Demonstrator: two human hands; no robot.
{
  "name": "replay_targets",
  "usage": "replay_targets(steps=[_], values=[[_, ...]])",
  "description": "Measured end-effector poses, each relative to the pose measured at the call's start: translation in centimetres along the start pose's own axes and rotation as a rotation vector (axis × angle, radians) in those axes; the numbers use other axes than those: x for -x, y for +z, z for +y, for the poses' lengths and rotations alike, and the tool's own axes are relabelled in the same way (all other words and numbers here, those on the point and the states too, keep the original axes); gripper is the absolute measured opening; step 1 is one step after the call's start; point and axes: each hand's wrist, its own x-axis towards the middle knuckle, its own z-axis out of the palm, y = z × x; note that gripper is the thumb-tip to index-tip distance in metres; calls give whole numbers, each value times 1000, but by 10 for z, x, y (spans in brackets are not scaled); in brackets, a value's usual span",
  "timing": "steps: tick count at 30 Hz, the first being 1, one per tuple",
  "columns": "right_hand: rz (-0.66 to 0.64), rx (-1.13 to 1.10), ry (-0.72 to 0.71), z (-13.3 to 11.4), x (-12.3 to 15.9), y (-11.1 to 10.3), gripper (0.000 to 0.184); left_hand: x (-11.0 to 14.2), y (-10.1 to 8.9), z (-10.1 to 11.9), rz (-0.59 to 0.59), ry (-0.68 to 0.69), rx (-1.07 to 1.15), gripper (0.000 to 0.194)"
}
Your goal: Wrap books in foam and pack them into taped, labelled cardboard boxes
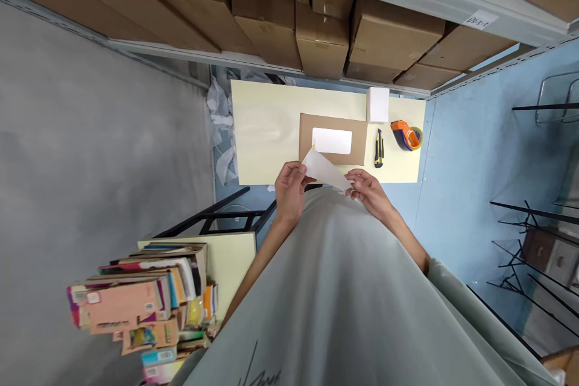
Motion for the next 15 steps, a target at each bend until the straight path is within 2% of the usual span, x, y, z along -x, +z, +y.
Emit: replay_targets(steps=[4,8,12,15], values=[[65,-15,-66,0,-4,1,65,-9,-4,-8,5,8,31,51],[204,152,-136,1,-17,1,55,-21,-6,-17,0,-10,-15,48],[288,294,-208,-4,-46,-7,52,-42,-3,-24,-38,37,-220,40],[319,395,-272,-12,-75,-16,51,-63,0,-27,-36,115,-473,30]])
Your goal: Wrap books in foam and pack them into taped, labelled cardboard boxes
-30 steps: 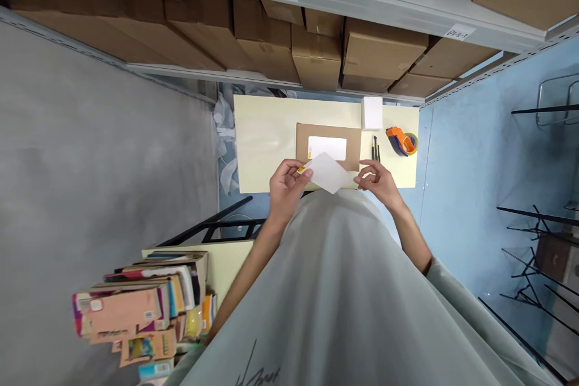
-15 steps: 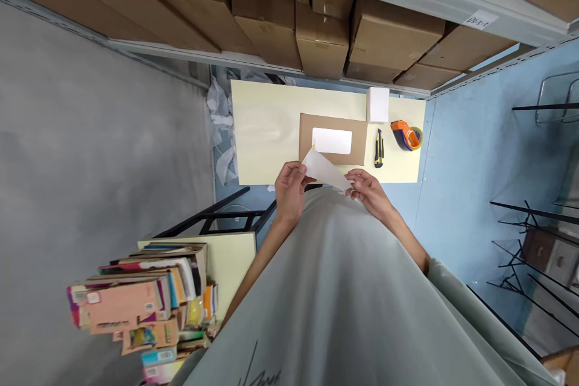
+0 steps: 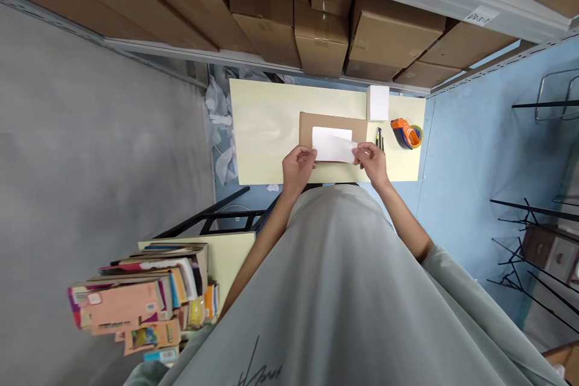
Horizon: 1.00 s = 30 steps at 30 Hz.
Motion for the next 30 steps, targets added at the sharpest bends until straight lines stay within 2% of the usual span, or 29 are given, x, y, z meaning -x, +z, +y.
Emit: replay_targets(steps=[4,6,10,14,24,30], values=[[51,182,-97,3,-37,1,37,-24,2,-2,56,140,-413,19],[62,283,-120,5,-48,2,27,-32,2,-5,45,171,-517,18],[68,427,-119,12,-57,6,16,-40,4,-15,31,134,-584,17],[82,524,-120,16,-58,8,16,-43,7,-22,37,126,-613,17],[62,674,-79,18,-68,11,20,-48,9,-20,30,114,-717,19],[56,752,-65,18,-71,16,16,-48,14,-21,29,147,-774,21]])
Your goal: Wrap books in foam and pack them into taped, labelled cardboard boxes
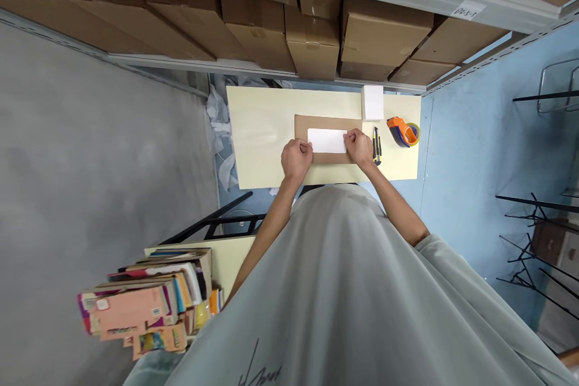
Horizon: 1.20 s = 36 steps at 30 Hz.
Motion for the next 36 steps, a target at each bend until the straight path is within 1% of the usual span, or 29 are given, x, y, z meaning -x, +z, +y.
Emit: replay_targets(steps=[3,5,6,7,9,10,12,14,15,16,17,19,21,22,25,27,29,31,33,34,35,36], values=[[32,3,9,-1,-2,3,12,0,4,-1,26,15,-12,20],[48,10,31,0,-2,3,11,-1,5,-4,56,-11,-6,16],[45,20,40,0,-1,3,15,-1,4,-6,66,-32,2,13],[38,36,37,0,2,2,21,-1,3,-8,71,-50,9,15],[22,89,-41,-1,12,1,31,1,0,-10,69,-40,5,29],[8,128,-124,-1,18,3,36,3,-2,-10,59,5,-9,37],[-44,221,-334,0,34,8,48,8,-2,-8,-14,179,-48,53],[-131,315,-507,5,47,14,59,14,0,-6,-173,399,-87,64],[-180,354,-562,10,53,16,64,17,1,-7,-265,486,-107,68],[-217,384,-592,16,56,17,68,20,1,-10,-339,543,-129,71],[-237,406,-601,24,59,16,71,22,1,-14,-383,566,-154,74],[-236,424,-575,41,61,11,74,25,-3,-24,-382,536,-208,80],[-196,415,-524,52,61,5,76,26,-6,-32,-331,476,-247,84],[-173,404,-504,54,59,4,77,26,-7,-33,-306,456,-255,85],[-144,380,-526,44,53,9,76,24,-1,-25,-294,477,-239,80],[-156,380,-568,31,46,17,74,18,5,-16,-318,521,-214,75],[-177,383,-593,24,39,21,72,10,5,-14,-330,524,-203,74],[-177,382,-574,25,36,20,72,1,-2,-20,-299,457,-212,77],[-143,387,-520,32,37,17,74,-5,-13,-29,-247,368,-228,79],[-122,393,-493,35,40,16,75,-6,-18,-33,-227,345,-235,79],[-112,400,-483,37,43,17,75,-5,-21,-35,-220,350,-239,79],[-123,407,-499,37,47,18,75,-2,-22,-35,-231,384,-241,77]])
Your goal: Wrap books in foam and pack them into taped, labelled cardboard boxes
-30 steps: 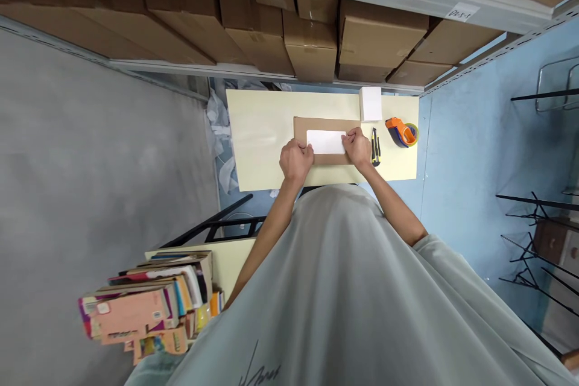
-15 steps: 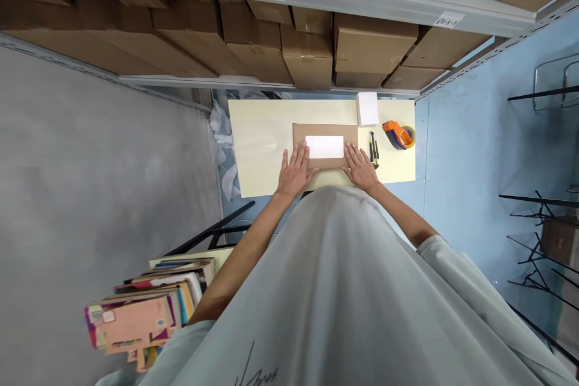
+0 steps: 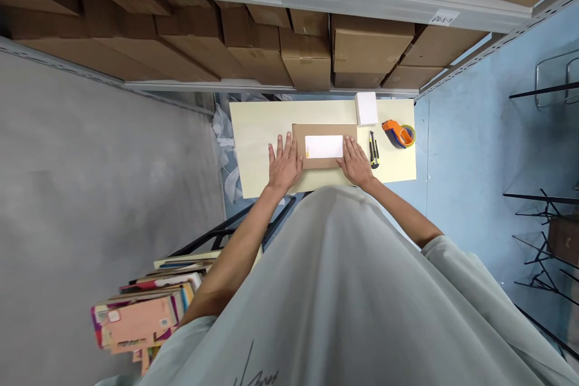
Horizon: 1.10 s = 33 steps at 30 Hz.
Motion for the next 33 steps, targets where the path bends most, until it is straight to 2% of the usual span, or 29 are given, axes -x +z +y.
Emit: replay_targets(steps=[3,5,8,11,17,19,22,25,27,29,31,33], values=[[-83,-2,-145,-7,7,3,70,12,6,13,-112,192,1,73],[-120,-10,-184,-7,12,3,68,20,12,20,-181,249,-1,73],[-94,-18,-98,3,20,-2,70,31,14,19,-148,154,-27,78],[-56,-17,-30,9,24,-5,72,31,14,16,-92,60,-46,83],[-111,-2,-181,-4,17,-2,66,17,24,27,-177,220,-37,80],[-98,-3,-138,2,22,-3,66,20,23,16,-145,151,-36,85],[-31,-30,-5,22,35,-2,70,31,20,-13,-74,-38,-10,96],[24,-151,140,40,42,10,84,36,27,-32,-62,-181,127,111],[12,-290,243,44,41,22,100,33,38,-31,-56,-268,289,116],[-22,-421,307,43,38,32,105,26,49,-22,-21,-362,481,109],[-29,-505,313,39,34,34,99,20,53,-11,41,-438,641,96],[27,-528,288,38,31,27,90,18,48,-3,121,-481,706,84]])
